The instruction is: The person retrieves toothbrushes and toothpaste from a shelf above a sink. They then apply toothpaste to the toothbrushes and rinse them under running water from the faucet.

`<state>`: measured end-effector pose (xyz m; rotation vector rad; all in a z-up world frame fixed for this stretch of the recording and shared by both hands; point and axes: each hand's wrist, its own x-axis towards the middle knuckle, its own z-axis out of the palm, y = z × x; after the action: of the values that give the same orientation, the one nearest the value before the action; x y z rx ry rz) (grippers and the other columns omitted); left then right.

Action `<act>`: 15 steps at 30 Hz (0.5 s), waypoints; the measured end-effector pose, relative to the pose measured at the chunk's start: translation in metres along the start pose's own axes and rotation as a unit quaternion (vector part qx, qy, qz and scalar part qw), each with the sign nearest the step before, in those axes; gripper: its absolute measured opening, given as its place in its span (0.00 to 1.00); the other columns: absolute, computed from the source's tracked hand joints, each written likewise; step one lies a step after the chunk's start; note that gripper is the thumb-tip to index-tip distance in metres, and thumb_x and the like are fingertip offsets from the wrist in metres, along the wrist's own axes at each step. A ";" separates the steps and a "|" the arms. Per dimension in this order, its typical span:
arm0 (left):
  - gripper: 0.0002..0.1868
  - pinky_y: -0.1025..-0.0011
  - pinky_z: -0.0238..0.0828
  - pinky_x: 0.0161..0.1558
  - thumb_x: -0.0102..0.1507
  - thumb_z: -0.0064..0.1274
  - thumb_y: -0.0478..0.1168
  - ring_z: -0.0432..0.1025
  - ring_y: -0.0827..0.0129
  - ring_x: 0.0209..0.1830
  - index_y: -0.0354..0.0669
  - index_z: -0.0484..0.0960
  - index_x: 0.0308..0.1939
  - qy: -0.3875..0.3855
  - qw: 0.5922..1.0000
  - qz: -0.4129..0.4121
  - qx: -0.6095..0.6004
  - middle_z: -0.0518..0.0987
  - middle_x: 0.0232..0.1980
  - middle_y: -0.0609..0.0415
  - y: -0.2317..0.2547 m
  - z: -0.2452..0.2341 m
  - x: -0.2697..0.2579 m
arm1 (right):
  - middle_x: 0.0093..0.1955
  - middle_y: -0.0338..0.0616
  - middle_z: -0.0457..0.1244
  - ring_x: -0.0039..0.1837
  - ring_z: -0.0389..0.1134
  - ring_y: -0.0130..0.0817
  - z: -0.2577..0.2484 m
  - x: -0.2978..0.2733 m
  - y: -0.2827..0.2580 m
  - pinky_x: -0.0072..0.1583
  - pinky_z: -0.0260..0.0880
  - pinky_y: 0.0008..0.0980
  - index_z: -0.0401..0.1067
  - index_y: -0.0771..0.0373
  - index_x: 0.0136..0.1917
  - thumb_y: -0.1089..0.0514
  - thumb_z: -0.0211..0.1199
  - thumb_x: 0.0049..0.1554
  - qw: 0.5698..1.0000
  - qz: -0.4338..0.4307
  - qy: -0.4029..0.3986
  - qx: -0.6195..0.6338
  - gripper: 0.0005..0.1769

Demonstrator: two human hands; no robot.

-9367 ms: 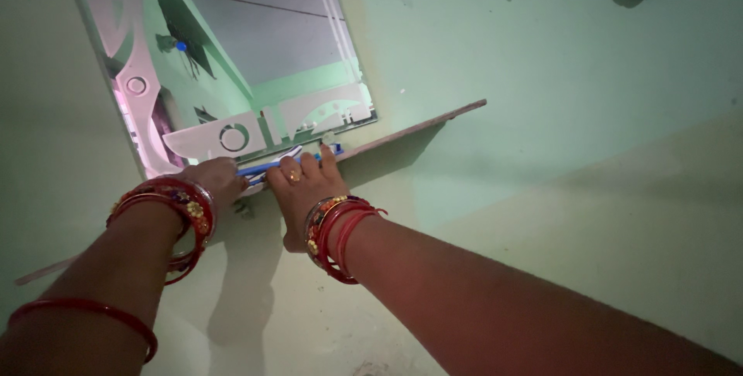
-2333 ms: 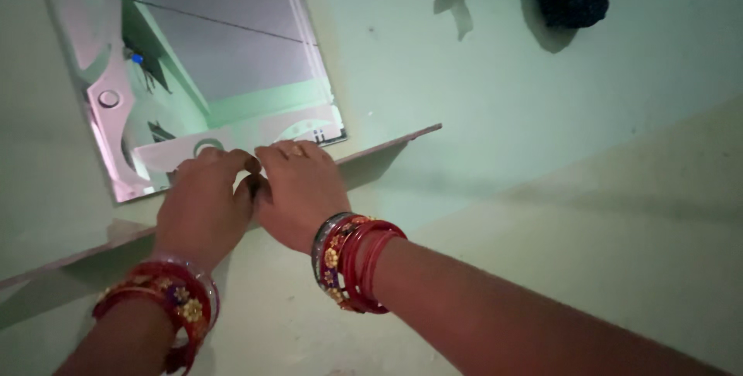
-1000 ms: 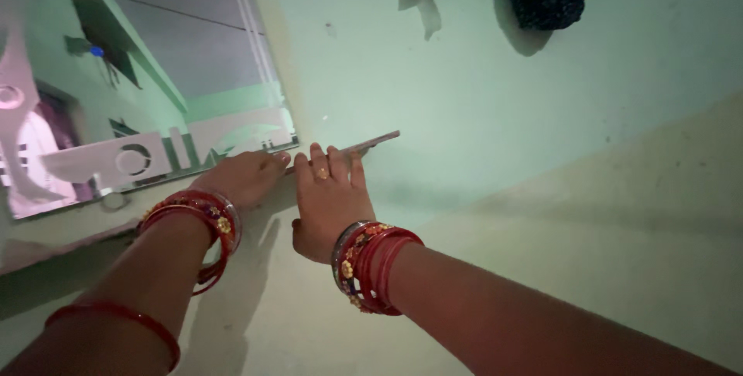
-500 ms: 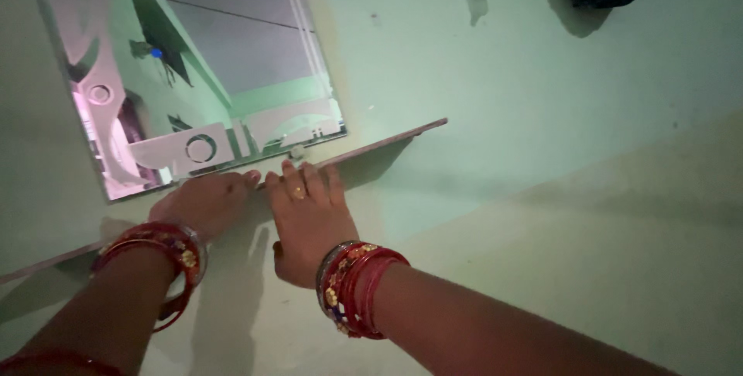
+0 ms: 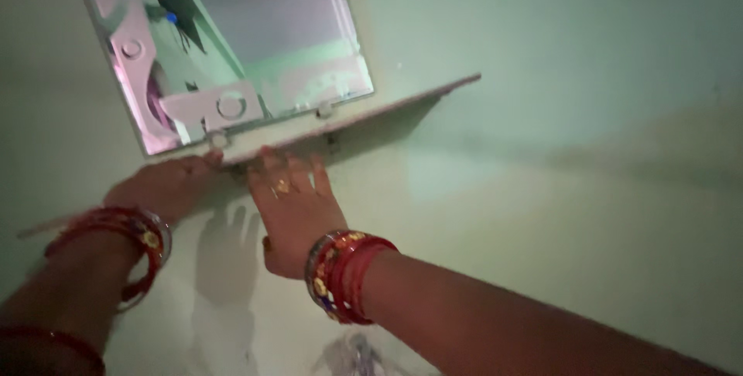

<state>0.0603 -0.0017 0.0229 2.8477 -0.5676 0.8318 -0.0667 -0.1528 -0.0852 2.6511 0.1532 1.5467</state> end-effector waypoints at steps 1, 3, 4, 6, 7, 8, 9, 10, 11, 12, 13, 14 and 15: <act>0.39 0.51 0.56 0.76 0.68 0.15 0.70 0.64 0.52 0.75 0.64 0.68 0.74 0.004 1.000 -0.005 0.004 0.69 0.76 0.53 -0.005 0.000 0.000 | 0.82 0.59 0.41 0.82 0.40 0.58 0.003 -0.001 -0.004 0.78 0.31 0.61 0.48 0.63 0.78 0.54 0.67 0.46 1.000 0.004 -0.021 0.007 0.52; 0.36 0.50 0.63 0.70 0.69 0.19 0.63 0.67 0.53 0.73 0.65 0.64 0.78 0.032 0.994 0.036 0.094 0.69 0.76 0.54 -0.010 0.005 -0.002 | 0.82 0.58 0.41 0.82 0.40 0.57 0.008 -0.001 -0.012 0.79 0.30 0.61 0.49 0.62 0.77 0.54 0.68 0.46 0.999 0.008 -0.039 0.012 0.51; 0.34 0.50 0.69 0.65 0.69 0.23 0.56 0.68 0.54 0.71 0.64 0.60 0.80 0.059 0.979 0.081 0.176 0.68 0.76 0.55 -0.012 0.007 -0.007 | 0.82 0.58 0.41 0.82 0.40 0.56 0.010 -0.002 -0.018 0.79 0.30 0.61 0.50 0.61 0.77 0.54 0.68 0.45 0.999 0.006 -0.037 0.008 0.50; 0.32 0.48 0.72 0.62 0.71 0.23 0.55 0.72 0.53 0.67 0.61 0.62 0.79 0.077 0.973 0.094 0.194 0.72 0.73 0.52 -0.011 0.009 -0.017 | 0.83 0.57 0.40 0.82 0.40 0.55 0.013 -0.003 -0.027 0.79 0.31 0.61 0.50 0.61 0.76 0.54 0.68 0.44 0.999 0.004 -0.030 0.009 0.50; 0.32 0.47 0.70 0.64 0.73 0.20 0.60 0.73 0.52 0.65 0.59 0.67 0.76 0.068 0.987 0.059 0.132 0.75 0.68 0.49 -0.009 0.006 -0.020 | 0.82 0.57 0.40 0.82 0.40 0.55 0.015 -0.003 -0.031 0.79 0.31 0.61 0.50 0.61 0.76 0.54 0.68 0.44 1.000 0.003 -0.026 0.014 0.51; 0.35 0.46 0.68 0.65 0.75 0.16 0.65 0.74 0.50 0.64 0.57 0.71 0.72 0.062 0.995 0.022 0.068 0.79 0.64 0.46 -0.006 0.003 -0.025 | 0.82 0.57 0.40 0.82 0.41 0.55 0.016 -0.003 -0.034 0.78 0.32 0.61 0.49 0.62 0.76 0.54 0.68 0.44 1.000 -0.001 -0.020 0.017 0.51; 0.34 0.46 0.69 0.63 0.75 0.18 0.64 0.75 0.50 0.62 0.55 0.73 0.70 0.075 0.995 0.028 0.065 0.79 0.62 0.46 -0.003 0.002 -0.032 | 0.82 0.56 0.40 0.82 0.40 0.55 0.017 -0.003 -0.036 0.78 0.32 0.61 0.49 0.61 0.76 0.54 0.68 0.44 1.000 -0.001 -0.019 0.021 0.51; 0.33 0.46 0.70 0.61 0.75 0.20 0.63 0.76 0.49 0.59 0.53 0.75 0.68 0.088 0.994 0.034 0.061 0.79 0.61 0.45 -0.001 0.000 -0.038 | 0.82 0.56 0.40 0.82 0.40 0.55 0.018 -0.002 -0.039 0.78 0.32 0.60 0.49 0.61 0.76 0.54 0.68 0.43 1.000 -0.002 -0.017 0.024 0.52; 0.33 0.46 0.71 0.59 0.76 0.22 0.63 0.77 0.49 0.57 0.51 0.77 0.66 0.101 0.992 0.041 0.058 0.80 0.59 0.44 0.001 -0.002 -0.045 | 0.82 0.56 0.40 0.82 0.40 0.54 0.018 -0.002 -0.042 0.78 0.32 0.60 0.49 0.61 0.77 0.54 0.68 0.43 1.000 -0.002 -0.014 0.027 0.52; 0.32 0.46 0.72 0.59 0.76 0.24 0.61 0.77 0.48 0.56 0.50 0.78 0.64 0.108 0.992 0.041 0.046 0.80 0.58 0.44 0.003 -0.003 -0.051 | 0.82 0.56 0.39 0.82 0.40 0.54 0.017 -0.002 -0.044 0.78 0.32 0.61 0.49 0.61 0.77 0.55 0.68 0.44 1.000 -0.001 -0.016 0.025 0.52; 0.31 0.46 0.72 0.58 0.75 0.25 0.60 0.78 0.48 0.54 0.49 0.79 0.62 0.116 0.992 0.040 0.035 0.81 0.56 0.43 0.005 -0.004 -0.056 | 0.83 0.57 0.39 0.82 0.40 0.54 0.017 -0.001 -0.046 0.78 0.31 0.61 0.48 0.61 0.77 0.55 0.67 0.44 1.000 0.001 -0.017 0.022 0.51; 0.30 0.45 0.73 0.57 0.75 0.27 0.59 0.78 0.47 0.53 0.48 0.80 0.61 0.124 0.991 0.041 0.024 0.82 0.55 0.43 0.007 -0.005 -0.060 | 0.83 0.57 0.38 0.82 0.40 0.53 0.016 0.000 -0.047 0.79 0.31 0.61 0.48 0.61 0.77 0.55 0.67 0.45 1.000 0.002 -0.018 0.020 0.51; 0.29 0.45 0.73 0.56 0.75 0.28 0.58 0.78 0.46 0.52 0.46 0.81 0.60 0.136 0.989 0.047 0.027 0.82 0.54 0.41 0.007 -0.005 -0.063 | 0.83 0.57 0.38 0.83 0.40 0.53 0.015 0.001 -0.049 0.79 0.31 0.61 0.48 0.61 0.77 0.55 0.67 0.45 0.999 0.005 -0.025 0.020 0.51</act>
<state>0.0061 0.0127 -0.0064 2.7045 -0.6540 1.2446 -0.0563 -0.1047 -0.0972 2.7224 0.1709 1.4925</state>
